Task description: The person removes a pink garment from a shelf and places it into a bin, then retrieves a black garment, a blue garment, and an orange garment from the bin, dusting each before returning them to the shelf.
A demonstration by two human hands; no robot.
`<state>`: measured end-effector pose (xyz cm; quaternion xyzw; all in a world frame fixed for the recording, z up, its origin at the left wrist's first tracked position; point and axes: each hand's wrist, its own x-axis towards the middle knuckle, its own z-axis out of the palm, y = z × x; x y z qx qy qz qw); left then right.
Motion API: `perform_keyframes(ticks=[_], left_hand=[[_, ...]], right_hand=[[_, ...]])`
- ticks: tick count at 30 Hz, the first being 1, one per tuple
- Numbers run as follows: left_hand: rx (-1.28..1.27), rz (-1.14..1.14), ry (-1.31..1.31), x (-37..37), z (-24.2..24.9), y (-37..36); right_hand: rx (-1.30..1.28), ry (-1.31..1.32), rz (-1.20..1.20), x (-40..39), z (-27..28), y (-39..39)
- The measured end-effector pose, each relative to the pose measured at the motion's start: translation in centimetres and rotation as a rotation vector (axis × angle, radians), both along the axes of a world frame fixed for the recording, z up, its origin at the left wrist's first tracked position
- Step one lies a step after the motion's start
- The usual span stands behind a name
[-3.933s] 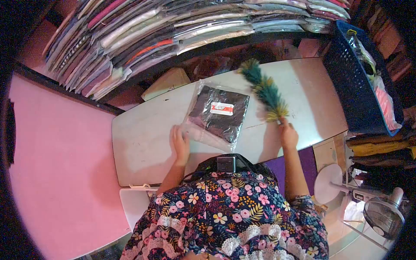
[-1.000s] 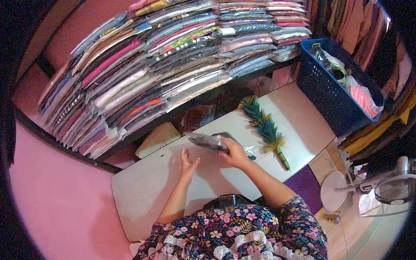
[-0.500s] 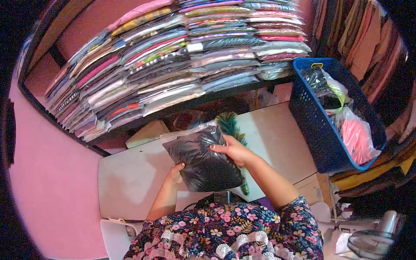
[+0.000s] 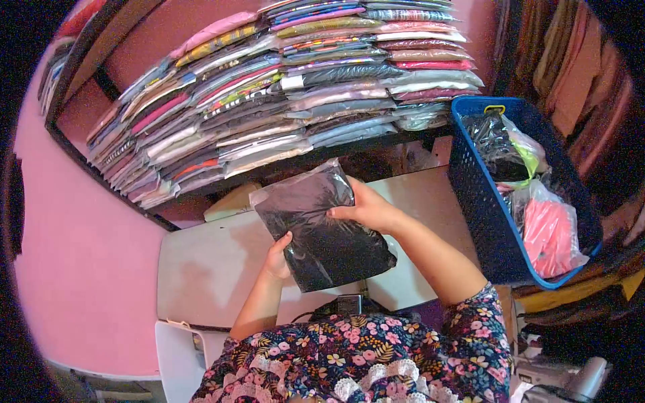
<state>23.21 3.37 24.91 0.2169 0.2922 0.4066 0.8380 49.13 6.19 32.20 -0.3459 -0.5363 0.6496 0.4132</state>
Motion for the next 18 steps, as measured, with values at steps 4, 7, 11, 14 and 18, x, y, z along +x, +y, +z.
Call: perform_keyframes(ticks=[4,7,11,14,18], left_hand=[[0.162,0.068,0.062,0.4,1.1,1.0],[0.134,0.076,0.195,-1.3,-1.5,0.5],[0.110,-0.019,0.982,-4.0,-7.6,-3.1],[0.155,-0.171,1.381,-10.1,-20.5,-5.8],[-0.222,-0.383,1.902,-3.6,-12.4,-7.7]], right_hand=[[-0.018,0.091,-0.136,1.4,3.0,1.5],[-0.025,0.075,-0.324,5.3,7.5,4.0],[0.062,0.078,-0.503,11.4,13.7,8.8],[0.188,0.102,-0.546,15.2,17.9,13.4],[0.149,0.197,-0.249,20.3,22.9,23.2]])
